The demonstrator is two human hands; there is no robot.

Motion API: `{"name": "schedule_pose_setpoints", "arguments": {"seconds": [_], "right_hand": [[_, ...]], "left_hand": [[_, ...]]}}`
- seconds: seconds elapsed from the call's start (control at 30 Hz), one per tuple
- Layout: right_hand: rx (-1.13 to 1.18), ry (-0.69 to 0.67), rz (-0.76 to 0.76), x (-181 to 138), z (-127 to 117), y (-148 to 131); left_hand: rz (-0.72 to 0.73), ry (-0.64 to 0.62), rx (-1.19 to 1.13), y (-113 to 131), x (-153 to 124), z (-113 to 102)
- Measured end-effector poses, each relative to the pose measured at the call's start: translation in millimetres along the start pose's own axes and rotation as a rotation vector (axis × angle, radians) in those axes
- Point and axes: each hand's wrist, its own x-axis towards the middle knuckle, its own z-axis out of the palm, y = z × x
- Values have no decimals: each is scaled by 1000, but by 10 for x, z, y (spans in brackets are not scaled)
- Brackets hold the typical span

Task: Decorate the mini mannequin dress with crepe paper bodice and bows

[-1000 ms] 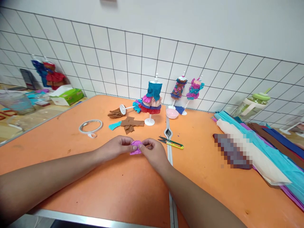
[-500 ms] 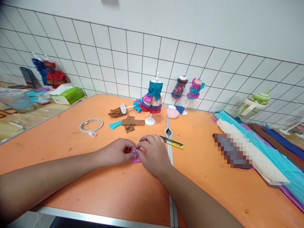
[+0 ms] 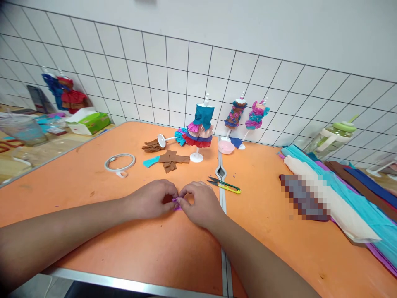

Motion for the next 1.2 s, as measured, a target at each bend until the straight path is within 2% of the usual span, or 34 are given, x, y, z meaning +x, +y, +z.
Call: {"name": "schedule_pose_setpoints", "arguments": {"seconds": [0.1,0.27,0.37,0.47,0.57,0.6,0.67,0.73,0.77,0.87,0.97,1.07,1.2], "right_hand": [[88,-29,48,19,3,1],[432,-26,220,41,-64,2],[538,-94,302,57,-58,43],[554,-89,372,77,-19,80],[442,-65,427,86,-2,91],[357,-56,424,83,-3,93],[142,-28,383,67,-14,102],[-51,-9,334,39,-33,118],[-117,-5,322,24,-47,125],[-246,52,279,-14,-110,133],[-343,133,89,-20,-166,121],[-391,76,-61,4,-154,118],[-467,-30,-82,46,-78,143]], "left_hand": [[6,-15,-81,-3,14,9],[-192,-34,-443,-95,79,16],[-198,-48,-494,-156,112,-4],[-183,-63,-500,-209,128,-28],[-186,-119,-471,-247,132,-63],[-188,-102,-424,-249,129,-76],[-152,38,-253,-230,118,-100],[-46,203,-47,-182,101,-107],[11,244,28,-154,93,-101],[99,199,95,-86,80,-45],[69,169,77,-69,89,26],[38,161,79,-80,107,65],[11,132,92,-98,123,75]]}}
